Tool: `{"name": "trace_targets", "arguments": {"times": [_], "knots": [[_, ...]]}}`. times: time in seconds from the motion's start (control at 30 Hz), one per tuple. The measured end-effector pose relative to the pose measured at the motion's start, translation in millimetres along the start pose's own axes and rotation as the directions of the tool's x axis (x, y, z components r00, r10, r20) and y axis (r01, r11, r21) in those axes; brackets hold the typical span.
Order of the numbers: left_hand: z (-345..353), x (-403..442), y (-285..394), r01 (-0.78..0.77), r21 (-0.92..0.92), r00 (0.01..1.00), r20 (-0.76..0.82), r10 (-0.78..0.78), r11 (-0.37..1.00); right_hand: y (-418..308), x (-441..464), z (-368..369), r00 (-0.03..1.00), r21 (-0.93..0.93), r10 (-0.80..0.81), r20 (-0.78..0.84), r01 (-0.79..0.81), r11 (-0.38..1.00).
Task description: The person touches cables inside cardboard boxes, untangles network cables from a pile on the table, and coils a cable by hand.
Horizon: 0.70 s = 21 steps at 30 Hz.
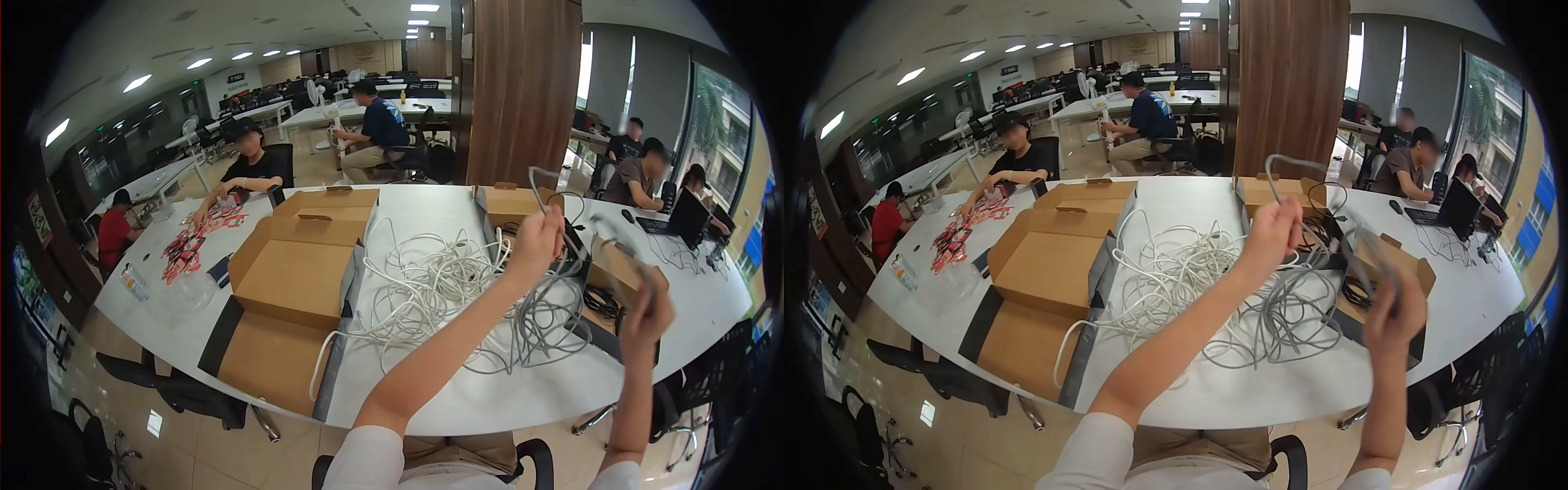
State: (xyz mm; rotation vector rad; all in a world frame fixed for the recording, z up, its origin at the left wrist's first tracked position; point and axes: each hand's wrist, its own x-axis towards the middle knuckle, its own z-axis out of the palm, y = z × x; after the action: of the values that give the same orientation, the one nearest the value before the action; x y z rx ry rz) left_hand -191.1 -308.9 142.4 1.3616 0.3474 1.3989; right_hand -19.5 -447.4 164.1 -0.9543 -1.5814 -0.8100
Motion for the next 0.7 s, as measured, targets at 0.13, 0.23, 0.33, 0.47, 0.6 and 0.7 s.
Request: {"name": "trace_targets", "arguments": {"times": [0.13,0.23,0.33,0.47,0.6,0.7], "knots": [[-15.2,8.0,55.2,0.076,-0.303,0.997,-0.007,-0.082,0.95,-6.6,-52.8,62.5,0.963,0.198,0.184,0.197,-0.222,0.955],[-26.4,5.1,63.6,0.174,-0.463,0.985,0.094,-0.147,0.869,-20.8,-58.8,96.7,0.888,0.295,0.36,0.287,-0.44,0.848],[-32.8,-1.5,62.8,0.232,-0.643,0.972,0.188,-0.143,0.73,-17.7,-61.0,122.4,0.777,0.342,0.399,0.487,-0.59,0.732],[-45.8,-8.3,61.5,0.232,-0.704,0.972,0.195,-0.131,0.671,-5.4,-76.7,141.9,0.632,0.343,0.301,0.714,-0.691,0.636],[-56.2,-26.3,41.6,0.224,-0.629,0.972,0.085,-0.22,0.744,1.9,-59.7,140.8,0.648,0.31,0.304,0.698,-0.656,0.688],[-65.9,-44.2,2.6,0.246,-0.545,0.965,0.063,-0.253,0.801,9.0,-46.4,142.5,0.662,0.468,0.286,0.693,-0.715,0.519]]}}
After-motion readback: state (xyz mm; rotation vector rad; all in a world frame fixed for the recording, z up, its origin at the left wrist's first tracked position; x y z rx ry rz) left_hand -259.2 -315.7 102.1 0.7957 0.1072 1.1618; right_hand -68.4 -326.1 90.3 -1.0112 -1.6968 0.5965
